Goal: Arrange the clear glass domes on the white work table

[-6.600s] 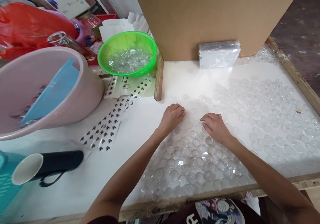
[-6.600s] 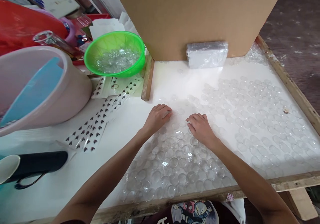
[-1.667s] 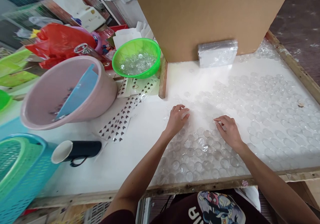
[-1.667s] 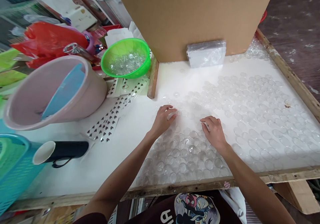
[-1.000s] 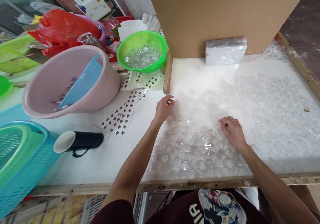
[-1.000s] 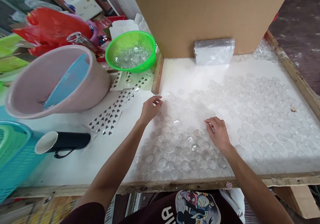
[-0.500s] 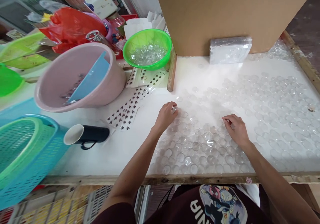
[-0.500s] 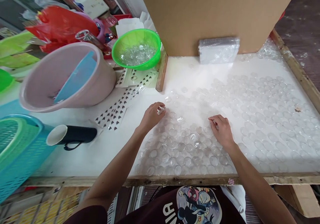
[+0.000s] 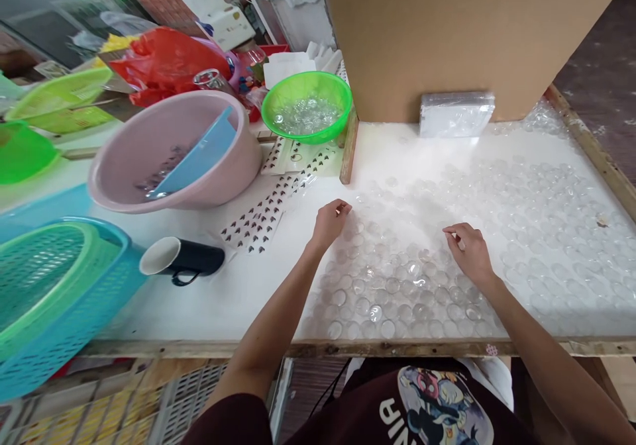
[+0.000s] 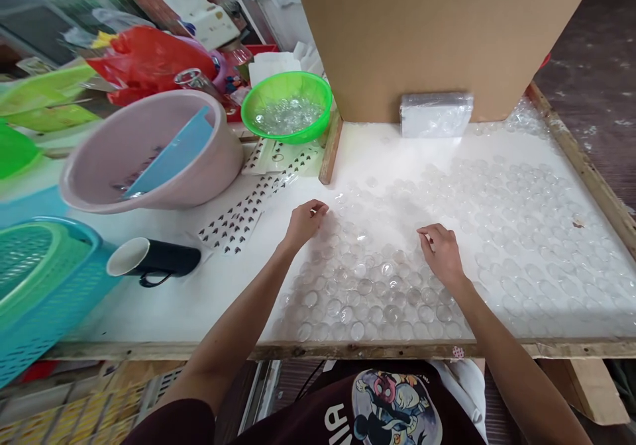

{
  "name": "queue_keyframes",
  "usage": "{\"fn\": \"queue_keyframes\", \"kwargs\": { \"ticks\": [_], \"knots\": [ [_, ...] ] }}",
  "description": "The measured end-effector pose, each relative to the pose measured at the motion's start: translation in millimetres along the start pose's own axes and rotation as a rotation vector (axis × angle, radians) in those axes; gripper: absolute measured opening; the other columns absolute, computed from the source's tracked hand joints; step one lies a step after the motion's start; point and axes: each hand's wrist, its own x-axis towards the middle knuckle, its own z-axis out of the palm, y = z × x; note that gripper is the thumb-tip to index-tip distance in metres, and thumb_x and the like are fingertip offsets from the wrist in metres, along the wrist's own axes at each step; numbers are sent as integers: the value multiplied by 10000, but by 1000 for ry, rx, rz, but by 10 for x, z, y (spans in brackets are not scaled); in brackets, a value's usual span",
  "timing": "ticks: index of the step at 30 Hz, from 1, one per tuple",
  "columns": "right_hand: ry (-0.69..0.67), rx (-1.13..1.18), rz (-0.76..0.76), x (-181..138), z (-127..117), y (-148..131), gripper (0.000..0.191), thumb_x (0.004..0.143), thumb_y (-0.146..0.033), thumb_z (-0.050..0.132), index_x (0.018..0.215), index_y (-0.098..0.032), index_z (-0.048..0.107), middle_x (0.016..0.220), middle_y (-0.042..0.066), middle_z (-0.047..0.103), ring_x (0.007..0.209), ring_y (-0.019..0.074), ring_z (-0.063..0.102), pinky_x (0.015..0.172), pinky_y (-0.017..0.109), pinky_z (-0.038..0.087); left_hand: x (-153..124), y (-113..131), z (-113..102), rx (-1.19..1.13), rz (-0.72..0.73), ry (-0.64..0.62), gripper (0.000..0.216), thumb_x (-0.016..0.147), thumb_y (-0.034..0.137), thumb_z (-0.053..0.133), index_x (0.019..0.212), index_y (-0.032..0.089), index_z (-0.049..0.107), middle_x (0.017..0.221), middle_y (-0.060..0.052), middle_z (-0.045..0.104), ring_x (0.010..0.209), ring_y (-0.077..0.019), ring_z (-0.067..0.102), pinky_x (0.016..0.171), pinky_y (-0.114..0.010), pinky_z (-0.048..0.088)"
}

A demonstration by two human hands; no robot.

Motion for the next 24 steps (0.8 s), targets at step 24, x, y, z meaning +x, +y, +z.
{"fn": "queue_keyframes", "kwargs": {
  "ticks": [24],
  "knots": [
    [-538,-157,-162,1228,1248,-930,342,962,-151,570,1304,-141,579,1084,109,676,1055,257,584,973,396,412,-491,-376,-217,117,232,15,276,904,314,539,1142,213,637,1093,-87,683,982,-243,636,840,-383,537]
  ]
}}
